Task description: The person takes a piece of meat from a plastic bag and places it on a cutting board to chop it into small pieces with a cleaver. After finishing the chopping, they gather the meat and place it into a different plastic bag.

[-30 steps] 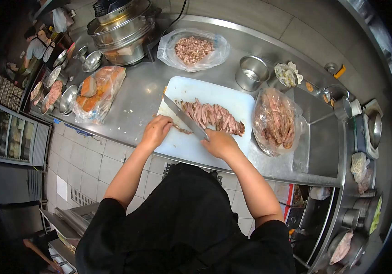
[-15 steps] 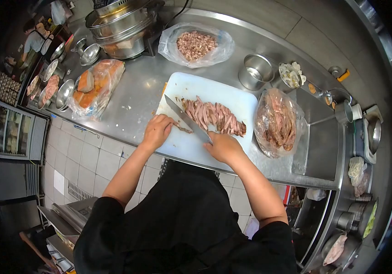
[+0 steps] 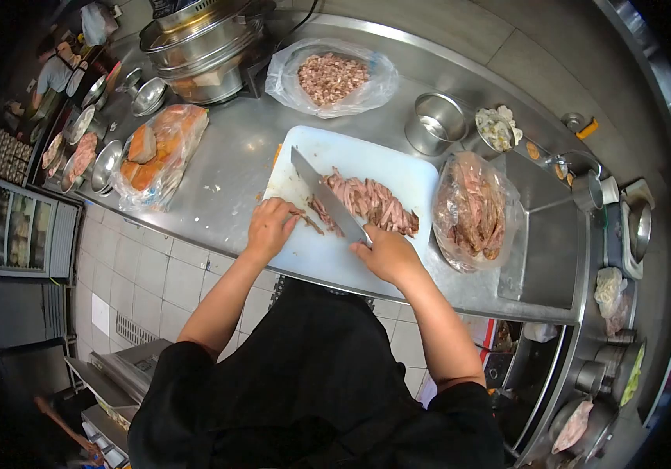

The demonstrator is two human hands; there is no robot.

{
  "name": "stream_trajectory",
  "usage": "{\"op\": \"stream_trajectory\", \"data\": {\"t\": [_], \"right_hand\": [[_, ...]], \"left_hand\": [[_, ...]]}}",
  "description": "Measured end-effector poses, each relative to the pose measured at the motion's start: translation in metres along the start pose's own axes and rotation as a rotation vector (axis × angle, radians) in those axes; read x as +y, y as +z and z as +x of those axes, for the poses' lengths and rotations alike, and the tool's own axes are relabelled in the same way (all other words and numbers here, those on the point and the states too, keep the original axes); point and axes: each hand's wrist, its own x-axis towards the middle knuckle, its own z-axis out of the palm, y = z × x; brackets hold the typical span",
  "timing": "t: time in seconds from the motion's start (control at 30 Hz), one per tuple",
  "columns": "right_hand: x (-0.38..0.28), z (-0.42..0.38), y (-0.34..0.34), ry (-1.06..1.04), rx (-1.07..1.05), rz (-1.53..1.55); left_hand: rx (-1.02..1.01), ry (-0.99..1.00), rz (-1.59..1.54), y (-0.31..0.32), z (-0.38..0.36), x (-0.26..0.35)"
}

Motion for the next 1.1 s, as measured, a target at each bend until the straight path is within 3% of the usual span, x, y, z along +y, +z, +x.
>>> {"op": "stream_trajectory", "data": {"t": [0.27, 0.33, 0.43, 0.47, 0.63, 0.83, 1.1], "right_hand": [[0.061, -0.046, 0.000, 0.287, 0.322, 0.178], [0.075, -0.066, 0.005, 0.364, 0.409, 0.156], [0.086, -0.081, 0.021, 0.458, 0.473, -0.004], [0.085, -0.085, 0.026, 0.517, 0.441, -0.097], [0.065, -0.072, 0.055, 0.593, 0.419, -0.123], [0.035, -0.021, 0.078, 0.598, 0.417, -0.061], [-0.007, 0.006, 0.077, 0.425, 0.309, -0.116]], "left_hand": [[-0.055, 0.058, -0.089, 0.017, 0.026, -0.004], [-0.023, -0.049, -0.047, 0.017, 0.033, -0.006], [0.081, -0.013, -0.077, 0.034, 0.053, -0.009], [-0.028, -0.083, -0.127, 0.040, 0.058, -0.008], [-0.033, -0.067, -0.135, 0.082, 0.076, 0.017], [-0.060, -0.045, -0.309, 0.094, 0.082, 0.037], [-0.024, -0.160, -0.387, 0.100, 0.078, 0.049]]}}
